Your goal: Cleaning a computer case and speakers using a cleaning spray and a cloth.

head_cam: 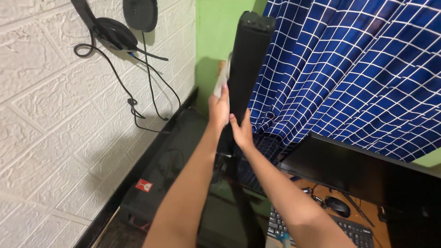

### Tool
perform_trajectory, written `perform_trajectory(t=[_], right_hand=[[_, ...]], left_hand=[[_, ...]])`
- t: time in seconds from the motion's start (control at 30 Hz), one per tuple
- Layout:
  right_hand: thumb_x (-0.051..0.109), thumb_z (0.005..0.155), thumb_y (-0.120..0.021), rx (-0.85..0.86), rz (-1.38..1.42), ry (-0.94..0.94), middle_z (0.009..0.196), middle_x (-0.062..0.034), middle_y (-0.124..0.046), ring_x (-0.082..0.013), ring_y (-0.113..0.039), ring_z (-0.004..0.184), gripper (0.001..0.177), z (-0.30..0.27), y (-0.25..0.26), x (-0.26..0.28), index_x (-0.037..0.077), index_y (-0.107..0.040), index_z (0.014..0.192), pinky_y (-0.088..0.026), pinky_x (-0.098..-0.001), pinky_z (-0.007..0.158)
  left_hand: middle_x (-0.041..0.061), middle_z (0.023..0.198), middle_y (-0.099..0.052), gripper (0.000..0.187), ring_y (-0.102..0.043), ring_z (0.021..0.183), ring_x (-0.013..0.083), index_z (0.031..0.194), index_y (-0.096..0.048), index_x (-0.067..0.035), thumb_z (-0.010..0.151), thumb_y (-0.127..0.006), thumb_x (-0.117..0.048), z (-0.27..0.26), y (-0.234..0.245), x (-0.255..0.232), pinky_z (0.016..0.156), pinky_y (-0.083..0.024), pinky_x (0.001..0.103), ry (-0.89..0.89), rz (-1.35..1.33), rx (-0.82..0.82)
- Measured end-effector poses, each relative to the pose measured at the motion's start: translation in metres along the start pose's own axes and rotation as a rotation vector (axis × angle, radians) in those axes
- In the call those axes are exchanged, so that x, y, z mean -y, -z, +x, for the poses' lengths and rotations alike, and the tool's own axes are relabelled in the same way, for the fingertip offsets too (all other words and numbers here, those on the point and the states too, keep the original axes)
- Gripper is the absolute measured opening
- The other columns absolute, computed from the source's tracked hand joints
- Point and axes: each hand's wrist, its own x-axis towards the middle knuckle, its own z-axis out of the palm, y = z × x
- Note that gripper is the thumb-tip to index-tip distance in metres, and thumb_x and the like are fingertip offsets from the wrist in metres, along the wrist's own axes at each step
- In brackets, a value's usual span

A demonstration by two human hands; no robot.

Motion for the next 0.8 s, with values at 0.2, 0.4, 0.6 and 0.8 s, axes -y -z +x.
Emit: perform_trajectory(t=[0.2, 0.4, 0.6, 0.8], right_hand=[[0.045, 0.099, -0.063, 0.039, -0.043, -0.075, 0.137, -0.0177, -0.063, -0.0281, -0.062, 0.126, 0.071, -0.004, 0.005, 0.014, 0.007, -0.034, 0.152, -0.047, -0.0384, 0.106], [0.045, 0.099, -0.063, 0.067, 0.043, -0.073, 0.139, -0.0168, -0.061, -0.0266, -0.06, 0.129, 0.072, -0.005, 0.005, 0.018, 0.007, -0.032, 0.152, -0.046, -0.0375, 0.108], [0.044, 0.102, -0.064, 0.094, 0.064, 0.0, 0.143, -0.0181, -0.059, -0.0279, -0.057, 0.133, 0.072, -0.004, 0.008, 0.003, 0.006, -0.03, 0.153, -0.043, -0.0384, 0.111], [0.045, 0.099, -0.064, 0.079, -0.002, -0.077, 0.139, -0.0168, -0.062, -0.0273, -0.061, 0.128, 0.073, -0.007, 0.008, 0.018, 0.008, -0.032, 0.152, -0.047, -0.0388, 0.107]], left_hand=[[0.03, 0.099, -0.076, 0.065, -0.073, 0.1, 0.0338, 0.106, -0.073, 0.01, 0.104, -0.052, -0.051, -0.06, 0.036, 0.136, 0.087, -0.053, 0.043, 0.357, 0.266, -0.063], [0.033, 0.105, -0.069, 0.046, -0.065, 0.101, 0.0495, 0.103, -0.071, 0.009, 0.103, -0.056, -0.035, -0.005, 0.064, 0.246, 0.088, -0.05, 0.054, 0.063, 0.555, -0.059], [0.026, 0.115, -0.071, 0.039, -0.063, 0.111, 0.0481, 0.123, -0.067, 0.0, 0.086, -0.054, -0.005, 0.008, 0.06, 0.142, 0.096, -0.051, 0.052, -0.308, 0.69, -0.034], [0.013, 0.117, -0.071, 0.065, -0.049, 0.142, 0.0326, 0.141, -0.059, -0.009, 0.076, -0.063, -0.006, -0.032, 0.095, 0.188, 0.114, -0.039, 0.051, -0.395, 1.231, 0.537]])
